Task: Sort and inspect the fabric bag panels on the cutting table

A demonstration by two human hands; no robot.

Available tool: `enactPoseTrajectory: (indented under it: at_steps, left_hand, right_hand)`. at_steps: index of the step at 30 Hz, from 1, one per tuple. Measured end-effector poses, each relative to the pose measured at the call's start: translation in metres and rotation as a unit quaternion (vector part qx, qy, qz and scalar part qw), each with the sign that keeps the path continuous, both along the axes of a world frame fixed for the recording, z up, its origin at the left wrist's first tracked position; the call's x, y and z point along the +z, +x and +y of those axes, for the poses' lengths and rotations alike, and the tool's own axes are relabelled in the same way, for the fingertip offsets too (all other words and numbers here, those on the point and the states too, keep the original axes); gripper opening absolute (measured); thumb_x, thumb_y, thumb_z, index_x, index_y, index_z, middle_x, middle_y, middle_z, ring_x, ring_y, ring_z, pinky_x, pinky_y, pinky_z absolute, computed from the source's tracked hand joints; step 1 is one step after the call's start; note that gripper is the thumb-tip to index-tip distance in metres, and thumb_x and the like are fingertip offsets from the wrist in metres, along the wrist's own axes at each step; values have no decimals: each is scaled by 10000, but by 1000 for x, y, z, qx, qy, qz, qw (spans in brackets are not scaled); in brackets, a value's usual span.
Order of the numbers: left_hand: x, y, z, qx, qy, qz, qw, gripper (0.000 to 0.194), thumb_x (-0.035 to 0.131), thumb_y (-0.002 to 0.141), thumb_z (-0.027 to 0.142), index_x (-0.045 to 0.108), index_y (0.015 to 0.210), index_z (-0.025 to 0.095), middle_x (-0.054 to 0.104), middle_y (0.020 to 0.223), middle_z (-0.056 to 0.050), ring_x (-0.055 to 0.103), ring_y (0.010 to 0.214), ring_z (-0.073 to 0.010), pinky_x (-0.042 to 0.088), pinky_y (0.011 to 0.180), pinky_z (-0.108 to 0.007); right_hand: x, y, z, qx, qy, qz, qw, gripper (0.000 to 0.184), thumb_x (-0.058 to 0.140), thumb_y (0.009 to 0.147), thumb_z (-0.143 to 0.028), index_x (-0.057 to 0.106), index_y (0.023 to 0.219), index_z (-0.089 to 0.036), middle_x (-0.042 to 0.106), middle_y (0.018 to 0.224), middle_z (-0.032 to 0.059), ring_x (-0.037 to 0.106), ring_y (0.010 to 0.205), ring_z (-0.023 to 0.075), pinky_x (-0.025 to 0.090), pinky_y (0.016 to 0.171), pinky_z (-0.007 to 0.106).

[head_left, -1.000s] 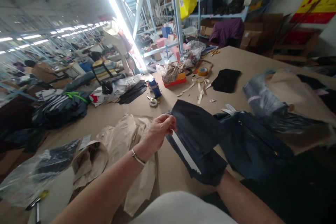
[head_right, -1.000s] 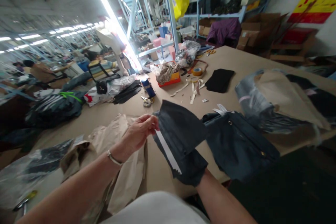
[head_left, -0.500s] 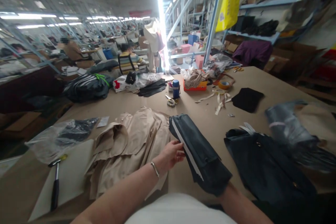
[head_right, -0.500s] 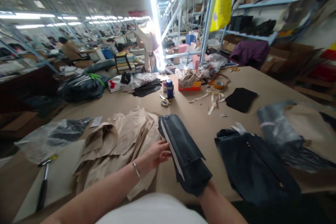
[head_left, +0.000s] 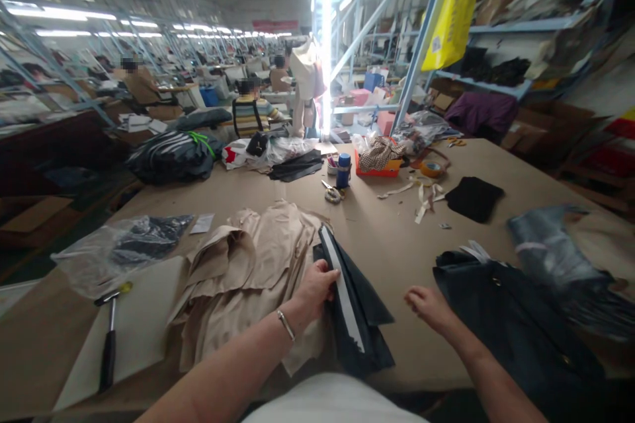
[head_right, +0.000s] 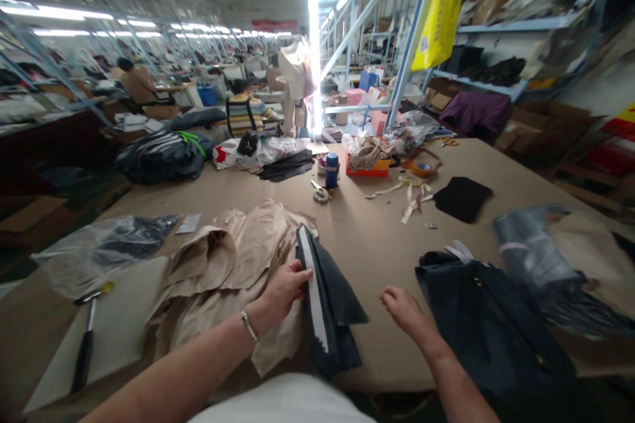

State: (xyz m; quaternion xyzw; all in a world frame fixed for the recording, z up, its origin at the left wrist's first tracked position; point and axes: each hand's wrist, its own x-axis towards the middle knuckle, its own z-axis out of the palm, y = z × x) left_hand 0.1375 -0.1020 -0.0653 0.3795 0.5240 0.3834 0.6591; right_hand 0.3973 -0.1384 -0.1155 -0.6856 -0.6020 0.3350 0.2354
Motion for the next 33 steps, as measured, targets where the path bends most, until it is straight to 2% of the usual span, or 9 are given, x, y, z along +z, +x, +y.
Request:
enactPoseTrajectory:
  at_steps: [4,6,11,15,20,24,27,30,33]
  left_hand:
    - [4,8,-12,-20,41,-19,999,314,701,633,296,545,861,147,577,677,-4,469,476,-90,296,379,-199]
    - [8,11,-19,-26,42,-60,997,395,742,621,326,583,923,128,615,715,-23,477,497,-85,312,405,-197]
    - [2,3,-33,-43,-6,-175,984,556,814,597,490,621,944,100,651,801,-55,569,644,-114,439,548,-201]
    - [-14,-2,-47,-86,22,-105,991,610,743,642,609,658,910,68,629,697,-45,489,518,-82,345,435,-185]
    - [-12,-2,-57,-92,16,-134,987,512,819,589,385,666,957,64,697,801,-93,622,656,-170,525,635,-277]
    - [2,0,-60,-99,-84,-211,969,453,752,559,134,628,994,147,713,838,-54,646,692,-178,535,657,-289]
    - [23,11,-85,-213,-125,-249,937,343,670,543,86,669,884,127,697,755,-50,633,648,-171,511,630,-274]
    - [47,37,-120,-334,-129,-293,886,380,576,455,36,700,811,87,697,745,-83,645,684,-193,482,628,-259]
    - [52,73,-127,-330,-122,-278,894,390,545,425,23,712,773,83,688,718,-69,627,642,-164,464,613,-239]
  right_hand:
    - [56,-60,0,48,91,61,993,440,505,849,-502,605,1126,-175,646,988,86,607,821,212,490,758,348]
    - [74,-98,-3,85,116,77,987,419,534,845,-475,600,1121,-167,621,1047,100,590,881,215,468,828,354]
    - [68,-136,-25,96,107,68,987,218,610,813,-340,620,961,-179,573,945,55,531,883,188,433,826,316]
    - [59,-119,-37,128,52,100,985,204,604,828,-346,664,913,-170,605,923,45,552,883,184,444,829,309]
    - [59,-93,-42,95,-85,369,921,379,655,733,-314,673,1067,-135,689,888,25,619,813,182,496,810,319]
    - [53,-79,-44,67,-32,376,924,442,583,661,-171,661,1097,-155,678,860,-6,606,800,160,490,779,285]
    - [39,-50,-40,-5,-8,330,944,435,573,598,-138,679,1020,-162,663,801,-19,570,736,140,455,690,242]
    - [28,-3,-43,-65,-25,342,937,198,611,595,-200,676,767,-126,614,652,-6,523,636,124,436,655,245]
    - [29,45,-61,-53,-75,414,906,260,567,675,-373,645,738,-133,633,674,42,572,637,161,494,699,309]
